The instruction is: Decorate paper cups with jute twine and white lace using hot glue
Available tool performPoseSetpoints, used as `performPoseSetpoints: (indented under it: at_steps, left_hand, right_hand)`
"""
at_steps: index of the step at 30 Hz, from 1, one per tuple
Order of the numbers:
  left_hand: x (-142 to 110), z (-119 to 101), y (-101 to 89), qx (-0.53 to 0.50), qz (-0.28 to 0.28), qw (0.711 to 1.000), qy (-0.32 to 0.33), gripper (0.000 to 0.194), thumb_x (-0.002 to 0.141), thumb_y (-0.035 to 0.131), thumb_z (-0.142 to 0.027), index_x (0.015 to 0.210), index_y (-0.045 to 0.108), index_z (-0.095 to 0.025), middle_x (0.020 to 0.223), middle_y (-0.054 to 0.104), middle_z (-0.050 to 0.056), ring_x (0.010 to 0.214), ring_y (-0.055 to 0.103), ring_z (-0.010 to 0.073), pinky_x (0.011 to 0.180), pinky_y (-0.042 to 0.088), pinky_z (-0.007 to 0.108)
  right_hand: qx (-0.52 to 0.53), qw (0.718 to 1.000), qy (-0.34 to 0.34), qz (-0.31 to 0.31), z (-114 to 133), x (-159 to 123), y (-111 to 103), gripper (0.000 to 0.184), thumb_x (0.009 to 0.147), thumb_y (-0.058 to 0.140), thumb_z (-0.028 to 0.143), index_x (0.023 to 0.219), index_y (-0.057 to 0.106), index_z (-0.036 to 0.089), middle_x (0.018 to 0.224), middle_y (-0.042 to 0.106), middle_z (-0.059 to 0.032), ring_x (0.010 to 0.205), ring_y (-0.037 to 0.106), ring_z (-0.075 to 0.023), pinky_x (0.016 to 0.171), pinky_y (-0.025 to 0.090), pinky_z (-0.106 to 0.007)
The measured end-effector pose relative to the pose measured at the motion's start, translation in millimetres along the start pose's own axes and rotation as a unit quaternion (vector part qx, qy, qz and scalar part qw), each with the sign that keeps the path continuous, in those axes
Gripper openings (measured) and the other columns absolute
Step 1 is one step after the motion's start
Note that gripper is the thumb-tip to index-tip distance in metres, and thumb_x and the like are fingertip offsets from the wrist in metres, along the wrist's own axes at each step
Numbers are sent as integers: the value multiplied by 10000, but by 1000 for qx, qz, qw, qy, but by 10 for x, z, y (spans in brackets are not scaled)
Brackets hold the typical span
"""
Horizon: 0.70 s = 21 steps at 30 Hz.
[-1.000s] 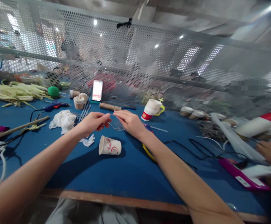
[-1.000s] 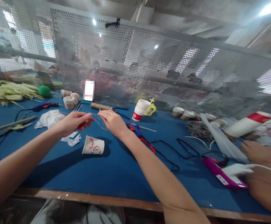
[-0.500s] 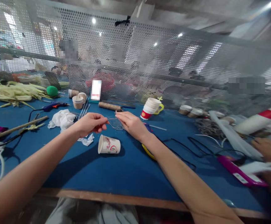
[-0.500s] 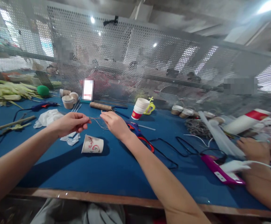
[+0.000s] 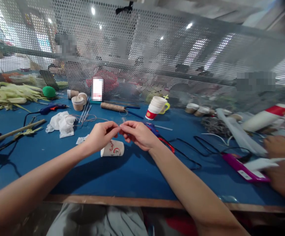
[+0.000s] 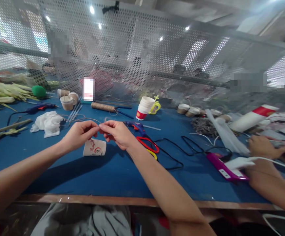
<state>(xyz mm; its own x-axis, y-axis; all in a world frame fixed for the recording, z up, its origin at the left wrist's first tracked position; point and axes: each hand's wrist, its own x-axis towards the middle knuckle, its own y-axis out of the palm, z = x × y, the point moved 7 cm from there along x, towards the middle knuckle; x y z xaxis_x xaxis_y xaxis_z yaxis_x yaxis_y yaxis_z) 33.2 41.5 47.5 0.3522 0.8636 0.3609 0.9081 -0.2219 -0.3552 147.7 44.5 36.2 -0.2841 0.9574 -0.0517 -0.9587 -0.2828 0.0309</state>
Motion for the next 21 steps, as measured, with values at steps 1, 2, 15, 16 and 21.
performPoseSetpoints:
  at_steps: [1, 2, 15, 16, 21]
  left_hand:
    - [-16, -15, -6, 16, -3, 1000, 7, 216, 792, 512, -326, 688, 603, -161, 599, 599, 2, 498, 462, 91, 492, 347, 212]
    - [-32, -26, -35, 38, -11, 999, 8, 218, 789, 516, -344, 700, 601, -164, 617, 606, 9, 513, 476, 99, 502, 350, 216]
    - [-302, 413, 116, 104, 244, 951, -162, 324, 670, 616, -371, 886, 613, -129, 833, 687, 41, 730, 596, 182, 631, 402, 246]
    - [-292, 441, 138, 43, 230, 957, -174, 302, 675, 615, -340, 891, 612, -128, 848, 689, 37, 741, 596, 173, 666, 415, 251]
    - [-272, 460, 120, -227, 160, 934, -226, 274, 619, 711, -248, 857, 636, -136, 864, 697, 30, 769, 599, 140, 787, 429, 277]
  right_hand:
    - [1, 1000, -4, -10, 4, -3, -19, 297, 560, 766, 386, 643, 584, 167, 585, 553, 37, 468, 460, -54, 414, 367, -184]
    - [-2, 1000, -13, -23, 17, -5, -51, 291, 568, 760, 383, 650, 583, 168, 596, 560, 34, 476, 468, -57, 423, 374, -189]
    - [-75, 994, -55, -51, -38, -126, -307, 263, 640, 721, 397, 654, 596, 166, 666, 596, -10, 594, 525, -101, 522, 404, -244]
    - [-65, 995, -54, -53, -50, -124, -312, 262, 633, 728, 394, 657, 598, 168, 670, 598, -9, 599, 527, -102, 529, 406, -245]
    - [-16, 996, -62, -69, -20, -146, -363, 241, 644, 730, 381, 671, 615, 171, 681, 597, -3, 601, 517, -93, 543, 397, -237]
